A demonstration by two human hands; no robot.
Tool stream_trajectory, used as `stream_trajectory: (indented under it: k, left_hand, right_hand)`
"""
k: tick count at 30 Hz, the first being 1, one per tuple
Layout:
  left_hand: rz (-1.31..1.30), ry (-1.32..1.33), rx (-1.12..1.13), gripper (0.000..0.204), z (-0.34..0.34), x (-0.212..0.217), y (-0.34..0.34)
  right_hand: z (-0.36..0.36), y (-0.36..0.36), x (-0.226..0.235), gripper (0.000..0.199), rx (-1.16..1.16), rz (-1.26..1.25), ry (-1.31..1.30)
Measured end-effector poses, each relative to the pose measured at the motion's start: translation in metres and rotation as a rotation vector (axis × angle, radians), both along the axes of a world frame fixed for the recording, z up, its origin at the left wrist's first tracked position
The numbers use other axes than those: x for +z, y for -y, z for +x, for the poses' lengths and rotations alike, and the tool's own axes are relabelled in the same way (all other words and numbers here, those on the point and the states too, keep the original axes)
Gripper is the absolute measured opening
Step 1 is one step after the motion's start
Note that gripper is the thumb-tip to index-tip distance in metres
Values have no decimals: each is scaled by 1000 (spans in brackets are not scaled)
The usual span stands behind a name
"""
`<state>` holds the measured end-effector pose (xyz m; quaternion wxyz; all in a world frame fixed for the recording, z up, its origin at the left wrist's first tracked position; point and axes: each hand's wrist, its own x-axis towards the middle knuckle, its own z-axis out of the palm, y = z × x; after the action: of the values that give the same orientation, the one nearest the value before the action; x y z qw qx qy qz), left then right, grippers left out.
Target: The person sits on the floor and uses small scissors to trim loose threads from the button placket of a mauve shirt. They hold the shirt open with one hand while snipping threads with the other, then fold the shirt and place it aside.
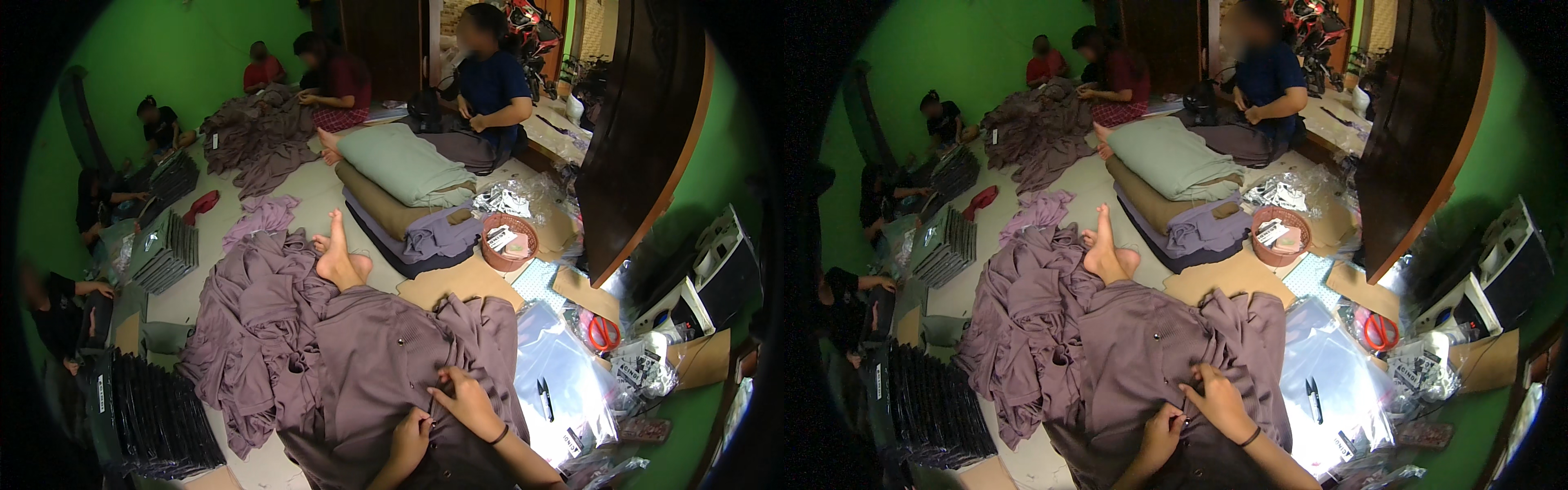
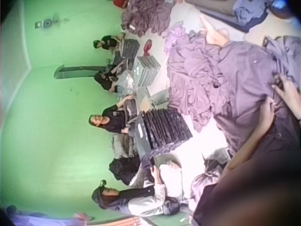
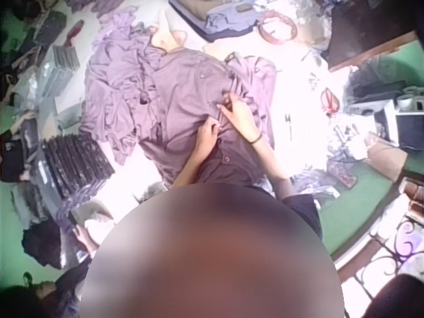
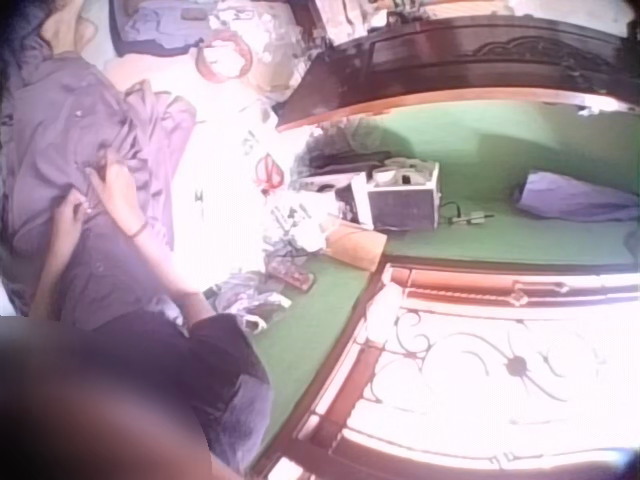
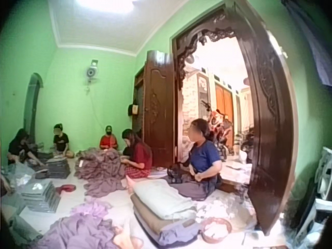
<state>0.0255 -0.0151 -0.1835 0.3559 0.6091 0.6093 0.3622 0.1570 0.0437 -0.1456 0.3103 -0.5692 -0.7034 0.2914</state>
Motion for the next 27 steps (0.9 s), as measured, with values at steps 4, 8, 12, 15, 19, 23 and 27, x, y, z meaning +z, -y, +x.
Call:
stream_trajectory:
  k: [4, 8, 12, 15, 19, 23, 27]
  left_hand:
    - [208, -281, -31, 11, -2, 22, -16]
    - [358, -429, 29, 12, -12, 28, -49]
    - [213, -388, 17, 14, -21, 19, -60]
    - [105, -289, 45, 14, -22, 13, -58]
    - [211, -185, 131, 12, -25, 11, -53]
    - [216, -266, 128, 10, -28, 12, -48]
    - [134, -287, 95, 9, -32, 11, -48]
  right_hand:
    - [-13, -15, 1, 40, -58, 45, 253]
    - [-5, -19, -8, 37, -24, -28, 164]
    - [7, -21, -17, 37, -56, -65, 85]
    - [8, -22, -18, 37, -156, -101, 105]
    - [12, -20, -14, 32, -203, -149, 98]
    - [20, -13, -9, 23, -148, -162, 177]
    - [24, -13, -9, 17, -107, -85, -8]
